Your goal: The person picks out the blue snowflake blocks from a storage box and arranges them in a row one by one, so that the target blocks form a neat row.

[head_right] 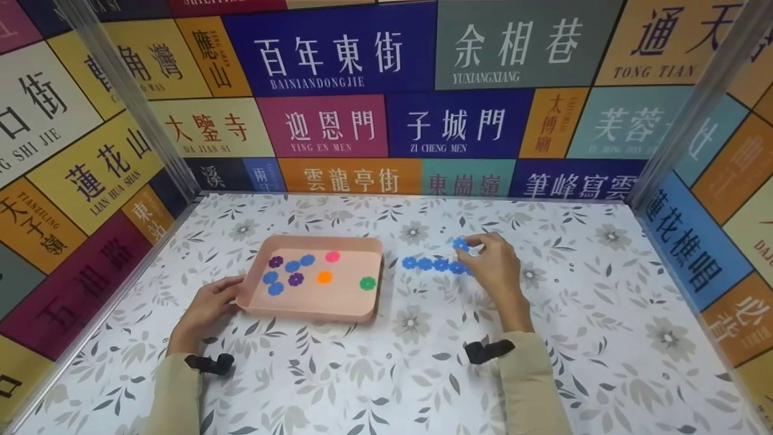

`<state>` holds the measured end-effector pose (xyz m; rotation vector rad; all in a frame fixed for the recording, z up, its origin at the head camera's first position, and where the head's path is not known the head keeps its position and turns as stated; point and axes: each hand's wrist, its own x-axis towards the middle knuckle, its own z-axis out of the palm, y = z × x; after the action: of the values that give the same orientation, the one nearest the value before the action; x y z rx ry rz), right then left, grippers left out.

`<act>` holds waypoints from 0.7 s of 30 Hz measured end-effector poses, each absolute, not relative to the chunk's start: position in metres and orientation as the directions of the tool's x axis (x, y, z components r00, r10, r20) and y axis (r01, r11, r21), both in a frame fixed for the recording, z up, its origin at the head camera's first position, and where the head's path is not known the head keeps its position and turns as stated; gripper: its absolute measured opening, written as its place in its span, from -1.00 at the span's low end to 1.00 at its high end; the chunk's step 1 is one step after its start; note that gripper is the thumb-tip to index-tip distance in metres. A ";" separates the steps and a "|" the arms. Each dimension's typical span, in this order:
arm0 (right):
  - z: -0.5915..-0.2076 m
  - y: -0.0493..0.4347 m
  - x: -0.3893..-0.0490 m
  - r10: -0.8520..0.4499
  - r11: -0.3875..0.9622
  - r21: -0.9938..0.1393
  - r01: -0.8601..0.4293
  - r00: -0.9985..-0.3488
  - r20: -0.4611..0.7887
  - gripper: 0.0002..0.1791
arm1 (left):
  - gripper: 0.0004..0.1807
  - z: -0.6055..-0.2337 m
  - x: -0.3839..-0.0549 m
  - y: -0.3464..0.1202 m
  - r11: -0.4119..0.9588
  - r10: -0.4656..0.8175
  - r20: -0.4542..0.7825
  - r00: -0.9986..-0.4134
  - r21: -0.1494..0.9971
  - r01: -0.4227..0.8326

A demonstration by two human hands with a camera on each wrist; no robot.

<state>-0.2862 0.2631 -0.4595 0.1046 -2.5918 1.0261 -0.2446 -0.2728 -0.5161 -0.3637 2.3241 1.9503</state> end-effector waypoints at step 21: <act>-0.488 0.317 -0.289 0.098 0.760 -0.648 0.049 -0.994 0.041 -0.46 | -0.56 -0.517 -0.246 -0.273 0.145 -0.114 -0.215 -0.970 0.962 -0.230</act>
<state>-0.2894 0.3171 -0.4884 -0.1202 -2.8791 1.0575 -0.2456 -0.2731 -0.5165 -0.3477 2.3073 1.9666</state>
